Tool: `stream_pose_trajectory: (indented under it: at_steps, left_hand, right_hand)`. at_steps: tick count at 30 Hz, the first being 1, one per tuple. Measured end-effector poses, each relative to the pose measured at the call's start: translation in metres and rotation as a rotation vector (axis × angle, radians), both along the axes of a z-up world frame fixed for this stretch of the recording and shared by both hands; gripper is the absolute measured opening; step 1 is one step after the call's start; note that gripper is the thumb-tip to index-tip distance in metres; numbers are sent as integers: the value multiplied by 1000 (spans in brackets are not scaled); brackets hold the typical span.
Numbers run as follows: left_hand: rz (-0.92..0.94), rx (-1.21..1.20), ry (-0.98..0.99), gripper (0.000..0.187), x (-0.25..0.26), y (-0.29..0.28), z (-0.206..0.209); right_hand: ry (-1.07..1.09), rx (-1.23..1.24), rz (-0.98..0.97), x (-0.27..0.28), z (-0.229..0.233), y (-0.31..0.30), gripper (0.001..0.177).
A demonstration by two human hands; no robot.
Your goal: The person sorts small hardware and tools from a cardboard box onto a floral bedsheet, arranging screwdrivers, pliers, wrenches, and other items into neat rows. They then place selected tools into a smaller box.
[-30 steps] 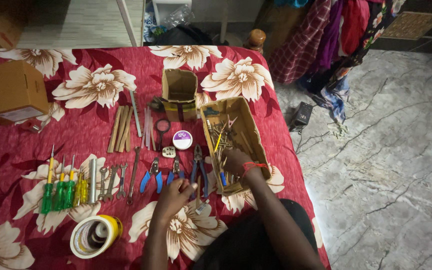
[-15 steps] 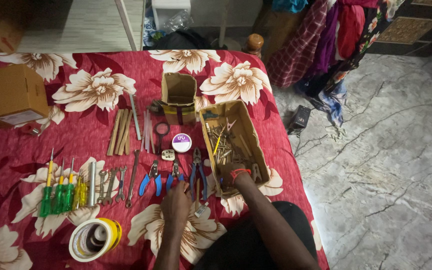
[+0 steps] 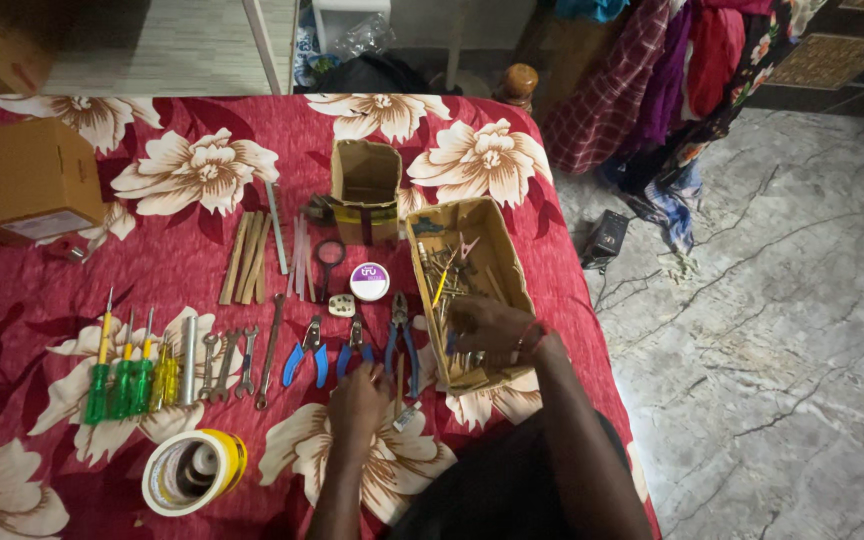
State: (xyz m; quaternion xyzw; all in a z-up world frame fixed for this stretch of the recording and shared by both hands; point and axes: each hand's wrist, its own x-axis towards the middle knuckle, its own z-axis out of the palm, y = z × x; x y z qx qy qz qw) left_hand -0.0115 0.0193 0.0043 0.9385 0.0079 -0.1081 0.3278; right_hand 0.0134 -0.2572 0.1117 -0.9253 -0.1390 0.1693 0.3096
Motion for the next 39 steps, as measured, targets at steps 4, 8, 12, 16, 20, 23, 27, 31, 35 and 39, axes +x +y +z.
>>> stream_pose_trajectory:
  at_steps: [4,8,12,16,20,23,27,31,35,39]
  left_hand:
    - [-44,-18,84,34,2,6,11]
    - [-66,-107,-40,40,-2,9,11]
    - [-136,-63,125,27,3,9,-2]
    - [-218,-96,180,42,3,15,-1]
    - [-270,33,328,59,3,17,25]
    - [-269,48,351,59,3,22,43]
    - [-281,39,278,37,6,26,48]
    - [-240,-7,189,34,8,32,43]
    - [-176,-85,161,42,11,36,44]
    - [-94,-195,81,38,12,35,47]
  right_hand:
    - [62,121,111,-5,3,24,44]
    - [113,-56,224,-6,-20,69,40]
    - [32,-154,253,-8,-43,94,38]
    - [27,-249,230,5,-46,81,26]
    - [-110,-95,-171,16,-42,37,24]
    - [-159,-36,-379,30,-51,19,22]
    - [-454,-69,-448,44,-71,14,44]
    - [-499,-225,-421,60,-94,28,39]
    - [-525,-358,-400,70,-106,32,36]
    - [-700,-342,-365,65,-97,23,39]
